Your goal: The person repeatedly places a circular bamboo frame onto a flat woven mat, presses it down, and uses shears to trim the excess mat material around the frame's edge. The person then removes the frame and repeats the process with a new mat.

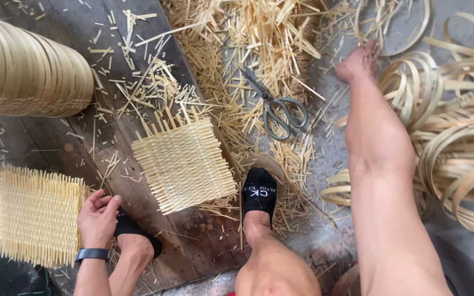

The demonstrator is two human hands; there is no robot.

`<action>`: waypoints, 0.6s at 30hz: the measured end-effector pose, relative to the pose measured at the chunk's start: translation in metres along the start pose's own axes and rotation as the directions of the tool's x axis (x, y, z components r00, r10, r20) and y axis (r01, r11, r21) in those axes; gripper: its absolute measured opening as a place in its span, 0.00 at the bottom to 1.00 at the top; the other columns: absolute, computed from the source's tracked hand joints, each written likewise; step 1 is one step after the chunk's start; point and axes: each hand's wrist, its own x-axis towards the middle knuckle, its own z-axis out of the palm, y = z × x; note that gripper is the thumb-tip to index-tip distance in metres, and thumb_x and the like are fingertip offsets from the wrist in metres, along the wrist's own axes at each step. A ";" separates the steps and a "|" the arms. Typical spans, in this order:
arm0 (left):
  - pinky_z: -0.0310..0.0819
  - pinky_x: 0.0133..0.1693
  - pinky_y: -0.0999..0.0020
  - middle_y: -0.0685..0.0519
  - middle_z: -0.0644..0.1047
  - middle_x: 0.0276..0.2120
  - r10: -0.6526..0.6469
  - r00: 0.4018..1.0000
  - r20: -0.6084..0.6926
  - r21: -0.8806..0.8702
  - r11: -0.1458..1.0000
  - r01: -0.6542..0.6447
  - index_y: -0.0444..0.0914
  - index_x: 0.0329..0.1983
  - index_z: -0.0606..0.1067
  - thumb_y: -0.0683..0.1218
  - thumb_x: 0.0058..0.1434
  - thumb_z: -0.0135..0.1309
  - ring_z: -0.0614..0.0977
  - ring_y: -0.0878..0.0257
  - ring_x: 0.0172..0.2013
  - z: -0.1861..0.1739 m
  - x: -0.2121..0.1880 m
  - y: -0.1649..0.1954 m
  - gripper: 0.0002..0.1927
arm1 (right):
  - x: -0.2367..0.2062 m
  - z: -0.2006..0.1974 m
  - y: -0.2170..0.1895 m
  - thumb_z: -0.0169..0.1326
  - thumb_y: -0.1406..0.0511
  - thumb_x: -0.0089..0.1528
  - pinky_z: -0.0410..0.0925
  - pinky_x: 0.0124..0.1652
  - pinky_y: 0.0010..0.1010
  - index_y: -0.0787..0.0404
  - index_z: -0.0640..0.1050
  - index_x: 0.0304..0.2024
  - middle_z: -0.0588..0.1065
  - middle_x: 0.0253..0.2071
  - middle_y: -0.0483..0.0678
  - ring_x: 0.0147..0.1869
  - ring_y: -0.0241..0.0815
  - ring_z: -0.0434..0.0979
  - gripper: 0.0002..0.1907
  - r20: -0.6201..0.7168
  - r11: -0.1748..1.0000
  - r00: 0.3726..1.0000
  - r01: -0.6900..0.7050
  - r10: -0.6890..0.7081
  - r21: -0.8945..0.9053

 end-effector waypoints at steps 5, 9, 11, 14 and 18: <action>0.75 0.39 0.77 0.52 0.78 0.45 0.105 0.994 -0.031 0.022 0.994 -0.104 0.31 0.62 0.72 0.41 0.62 0.63 0.79 0.70 0.39 -0.024 -0.017 0.004 0.26 | 0.002 -0.009 -0.009 0.61 0.55 0.59 0.50 0.66 0.55 0.68 0.63 0.66 0.55 0.72 0.56 0.74 0.64 0.49 0.40 0.191 0.976 0.973 -0.092 0.130 -0.199; 0.76 0.42 0.76 0.53 0.78 0.44 0.152 0.987 -0.049 -0.110 0.981 -0.157 0.32 0.60 0.74 0.42 0.64 0.63 0.79 0.70 0.39 -0.019 -0.034 0.042 0.22 | -0.054 -0.035 -0.002 0.55 0.66 0.63 0.59 0.64 0.53 0.56 0.77 0.55 0.73 0.60 0.55 0.68 0.56 0.65 0.17 -0.049 0.993 0.994 0.099 -0.102 -0.072; 0.78 0.46 0.74 0.49 0.79 0.47 0.372 0.920 -0.120 0.039 0.928 -0.370 0.32 0.60 0.75 0.42 0.68 0.62 0.80 0.67 0.43 -0.006 -0.049 0.078 0.19 | -0.094 -0.057 0.000 0.50 0.69 0.69 0.71 0.52 0.53 0.60 0.74 0.59 0.79 0.50 0.55 0.56 0.54 0.77 0.15 -0.288 0.952 0.952 0.182 -0.107 0.246; 0.80 0.50 0.69 0.44 0.79 0.48 0.740 0.672 -0.036 0.233 0.660 -0.714 0.34 0.57 0.76 0.42 0.72 0.61 0.81 0.61 0.47 0.022 -0.079 0.153 0.14 | -0.156 -0.101 -0.015 0.47 0.74 0.64 0.77 0.43 0.33 0.59 0.75 0.58 0.79 0.43 0.51 0.44 0.39 0.81 0.20 -0.333 0.568 0.880 0.474 -0.340 0.673; 0.72 0.57 0.46 0.37 0.75 0.55 0.995 0.056 0.078 0.171 0.042 -0.984 0.32 0.57 0.72 0.47 0.63 0.57 0.75 0.44 0.57 0.081 -0.127 0.244 0.22 | -0.269 -0.138 -0.050 0.46 0.74 0.66 0.77 0.39 0.25 0.65 0.76 0.58 0.77 0.43 0.48 0.40 0.34 0.77 0.18 -0.070 0.254 0.757 0.303 -0.649 0.919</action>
